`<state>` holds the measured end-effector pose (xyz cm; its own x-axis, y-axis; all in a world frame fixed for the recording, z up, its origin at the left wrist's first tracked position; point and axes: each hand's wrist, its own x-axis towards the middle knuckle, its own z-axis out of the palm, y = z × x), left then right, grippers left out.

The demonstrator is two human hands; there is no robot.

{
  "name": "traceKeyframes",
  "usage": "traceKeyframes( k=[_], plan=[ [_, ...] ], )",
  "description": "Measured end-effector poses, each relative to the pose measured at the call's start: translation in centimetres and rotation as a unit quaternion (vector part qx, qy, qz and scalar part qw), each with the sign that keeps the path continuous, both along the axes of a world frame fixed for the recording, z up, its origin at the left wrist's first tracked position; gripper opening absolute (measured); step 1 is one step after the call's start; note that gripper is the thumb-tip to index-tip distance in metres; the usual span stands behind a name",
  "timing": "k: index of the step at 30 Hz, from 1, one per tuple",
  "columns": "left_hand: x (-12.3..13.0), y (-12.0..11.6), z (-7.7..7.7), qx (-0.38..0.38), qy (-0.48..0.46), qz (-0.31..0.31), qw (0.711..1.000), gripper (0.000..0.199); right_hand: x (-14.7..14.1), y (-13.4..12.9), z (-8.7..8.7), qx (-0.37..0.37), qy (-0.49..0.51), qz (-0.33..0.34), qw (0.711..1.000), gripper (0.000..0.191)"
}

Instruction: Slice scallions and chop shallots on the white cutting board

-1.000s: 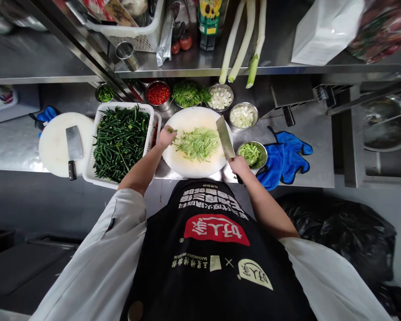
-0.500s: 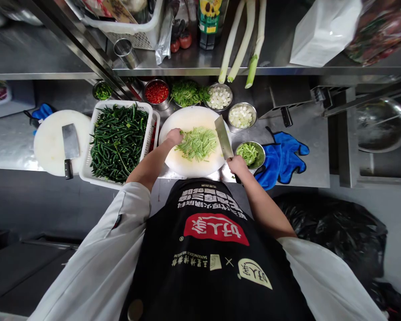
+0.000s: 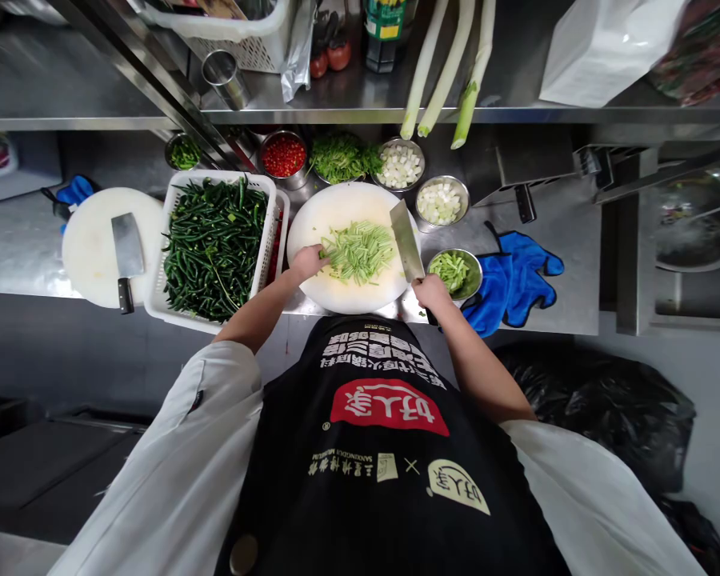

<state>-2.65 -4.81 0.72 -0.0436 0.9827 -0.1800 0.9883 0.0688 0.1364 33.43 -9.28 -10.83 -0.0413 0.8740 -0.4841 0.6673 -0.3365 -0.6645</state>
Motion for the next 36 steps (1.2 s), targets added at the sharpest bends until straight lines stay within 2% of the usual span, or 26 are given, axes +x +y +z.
traceKeyframes(
  k=[4,7,10,13,15,17,19,21,27,31,36],
  plan=[
    [0.7,0.2,-0.7,-0.003,0.027,-0.001,1.000,0.019,0.0,0.0,0.1,-0.003,-0.009,0.008,1.000,0.038],
    [0.5,0.2,0.1,0.020,-0.019,0.004,1.000,0.023,0.0,-0.1,0.3,0.001,-0.008,0.008,1.000,0.037],
    [0.1,-0.6,1.1,0.039,-0.089,0.035,0.995,0.026,0.0,-0.3,0.4,0.009,-0.011,0.007,1.000,0.035],
    [-0.2,-1.8,1.4,0.050,-0.108,0.058,0.991,0.029,0.0,-0.5,0.7,0.013,-0.012,0.006,1.000,0.036],
    [-0.1,-2.4,0.9,0.029,-0.090,0.027,0.995,0.036,0.0,-0.5,0.8,0.012,-0.010,0.008,1.000,0.037],
    [0.2,-2.8,0.1,-0.016,-0.057,-0.033,0.998,0.040,0.0,-0.5,0.9,0.011,-0.013,0.008,1.000,0.036],
    [0.7,-2.9,-0.8,-0.053,-0.013,-0.096,0.994,0.038,0.0,-0.4,0.9,0.008,-0.016,0.007,1.000,0.037],
    [1.3,-2.7,-1.5,-0.071,0.033,-0.134,0.988,0.036,0.0,-0.3,0.7,0.005,-0.018,0.009,1.000,0.039],
    [2.6,-2.0,-2.2,-0.094,0.128,-0.146,0.977,0.040,-0.1,-0.2,0.4,0.014,-0.023,0.013,1.000,0.038],
    [2.3,-2.0,-2.0,-0.090,0.103,-0.150,0.979,0.043,-0.2,-0.3,0.5,0.006,-0.014,0.004,1.000,0.036],
    [2.7,-1.9,-1.5,-0.108,0.080,-0.207,0.969,0.044,-0.2,-0.3,0.6,0.002,0.001,0.000,1.000,0.036]
  ],
)
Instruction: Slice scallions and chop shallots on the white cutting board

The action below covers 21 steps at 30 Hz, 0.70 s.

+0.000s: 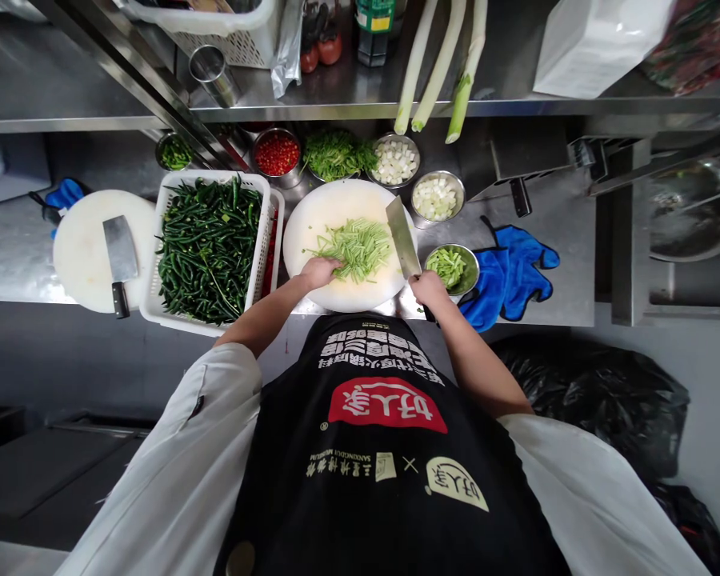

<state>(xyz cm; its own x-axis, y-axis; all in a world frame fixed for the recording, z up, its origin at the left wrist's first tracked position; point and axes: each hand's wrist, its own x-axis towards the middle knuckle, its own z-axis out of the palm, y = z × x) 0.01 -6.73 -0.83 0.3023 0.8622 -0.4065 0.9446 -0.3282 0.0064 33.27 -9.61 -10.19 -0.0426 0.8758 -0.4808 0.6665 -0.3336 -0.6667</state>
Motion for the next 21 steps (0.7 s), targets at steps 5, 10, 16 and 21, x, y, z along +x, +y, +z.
traceKeyframes(
  k=[5,10,16,21],
  plan=[
    [0.8,0.6,0.3,-0.013,-0.007,0.008,1.000,0.048,0.0,0.0,0.0,-0.001,-0.010,-0.001,1.000,0.038],
    [1.2,0.8,0.4,-0.029,0.041,-0.023,0.998,0.060,0.0,0.0,0.0,0.004,-0.005,-0.001,1.000,0.037],
    [0.8,0.9,0.8,-0.022,0.020,0.000,1.000,0.044,-0.1,0.0,0.0,0.002,-0.013,-0.003,1.000,0.038],
    [-0.8,1.0,1.7,0.037,-0.090,0.087,0.991,0.031,0.0,0.1,-0.2,0.005,-0.012,-0.002,1.000,0.038]
  ],
)
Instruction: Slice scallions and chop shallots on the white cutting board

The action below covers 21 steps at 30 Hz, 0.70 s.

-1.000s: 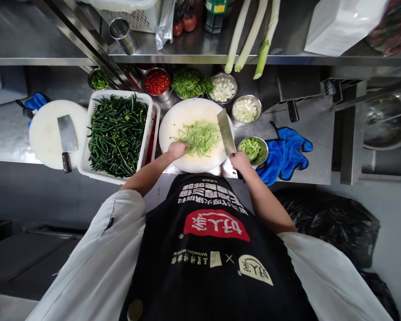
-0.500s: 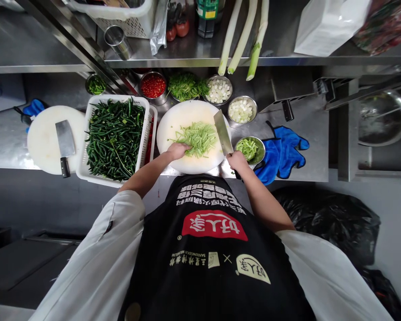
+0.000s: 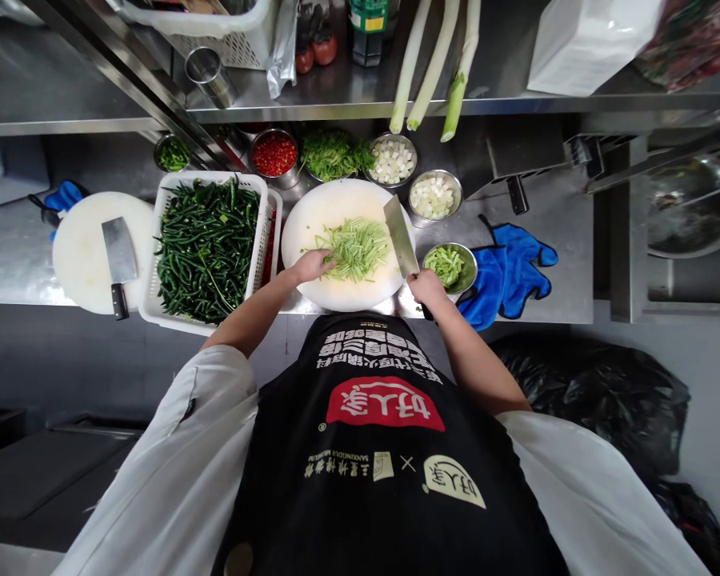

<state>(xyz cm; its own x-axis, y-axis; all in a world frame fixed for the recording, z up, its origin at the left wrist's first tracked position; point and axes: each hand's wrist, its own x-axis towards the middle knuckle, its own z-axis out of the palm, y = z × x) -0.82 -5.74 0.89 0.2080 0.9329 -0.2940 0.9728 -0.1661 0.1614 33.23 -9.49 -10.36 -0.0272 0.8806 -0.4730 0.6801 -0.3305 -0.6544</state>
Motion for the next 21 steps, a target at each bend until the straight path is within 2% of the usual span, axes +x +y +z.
traceKeyframes(
  k=[4,6,8,11,14,18,21],
  plan=[
    [0.2,0.1,0.3,0.055,-0.098,0.089,0.990,0.026,0.0,0.0,0.0,0.000,0.009,0.000,1.000,0.037],
    [1.3,0.0,0.0,0.061,-0.109,0.090,0.988,0.028,0.1,0.0,0.0,0.001,0.012,0.000,1.000,0.037],
    [2.9,-0.3,-0.7,0.041,-0.075,0.059,0.995,0.029,0.1,0.0,0.0,0.000,0.012,0.000,1.000,0.037],
    [5.3,-0.6,-1.8,0.005,0.026,0.008,1.000,0.036,0.0,0.0,0.1,-0.003,0.003,0.002,1.000,0.039],
    [6.7,-0.6,-2.8,-0.004,0.090,0.003,0.996,0.048,0.0,0.0,0.2,-0.001,-0.003,0.001,1.000,0.038],
    [6.4,0.3,-2.8,0.015,0.088,0.020,0.996,0.046,-0.1,0.0,0.3,0.007,0.002,-0.001,1.000,0.038],
    [5.2,1.4,-2.2,0.059,0.050,0.071,0.994,0.039,-0.1,-0.1,0.3,0.005,0.008,-0.003,1.000,0.039]
  ],
)
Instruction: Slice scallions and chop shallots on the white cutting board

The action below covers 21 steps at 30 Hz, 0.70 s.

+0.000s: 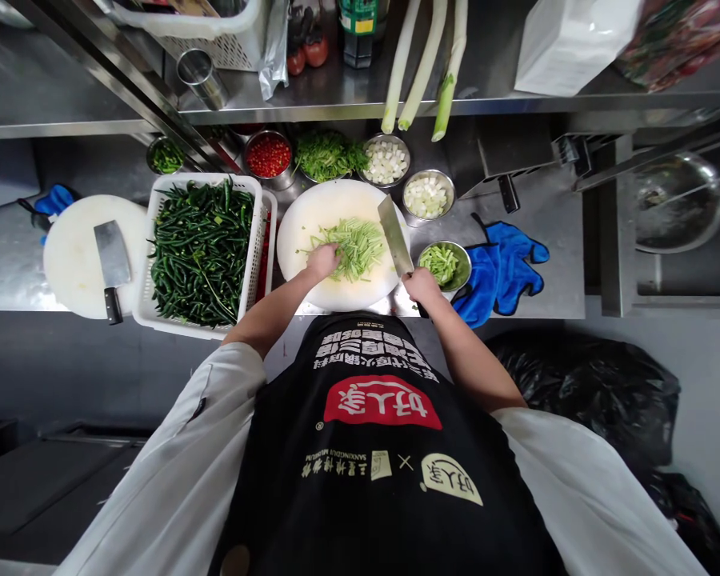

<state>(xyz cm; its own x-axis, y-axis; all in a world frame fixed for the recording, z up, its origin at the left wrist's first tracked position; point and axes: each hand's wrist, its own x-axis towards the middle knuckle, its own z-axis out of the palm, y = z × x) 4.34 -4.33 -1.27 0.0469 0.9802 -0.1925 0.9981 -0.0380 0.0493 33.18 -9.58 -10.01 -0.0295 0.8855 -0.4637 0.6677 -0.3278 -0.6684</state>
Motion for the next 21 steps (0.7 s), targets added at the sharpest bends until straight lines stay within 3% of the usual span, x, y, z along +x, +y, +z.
traceKeyframes(
  k=[6,13,18,21],
  plan=[
    [-2.4,1.3,0.9,0.045,-0.122,0.051,0.990,0.031,0.0,0.0,-0.1,-0.009,0.017,-0.001,1.000,0.038],
    [-3.1,1.2,0.7,0.043,-0.307,0.123,0.943,0.044,-0.1,0.1,-0.2,-0.013,0.012,-0.003,1.000,0.039],
    [-3.0,1.0,0.9,0.018,-0.350,0.162,0.922,0.041,0.0,0.1,-0.2,-0.012,0.015,-0.003,1.000,0.040],
    [-2.3,0.5,0.7,0.026,-0.321,0.127,0.938,0.030,0.0,0.1,-0.2,-0.007,0.014,-0.002,1.000,0.039]
  ],
)
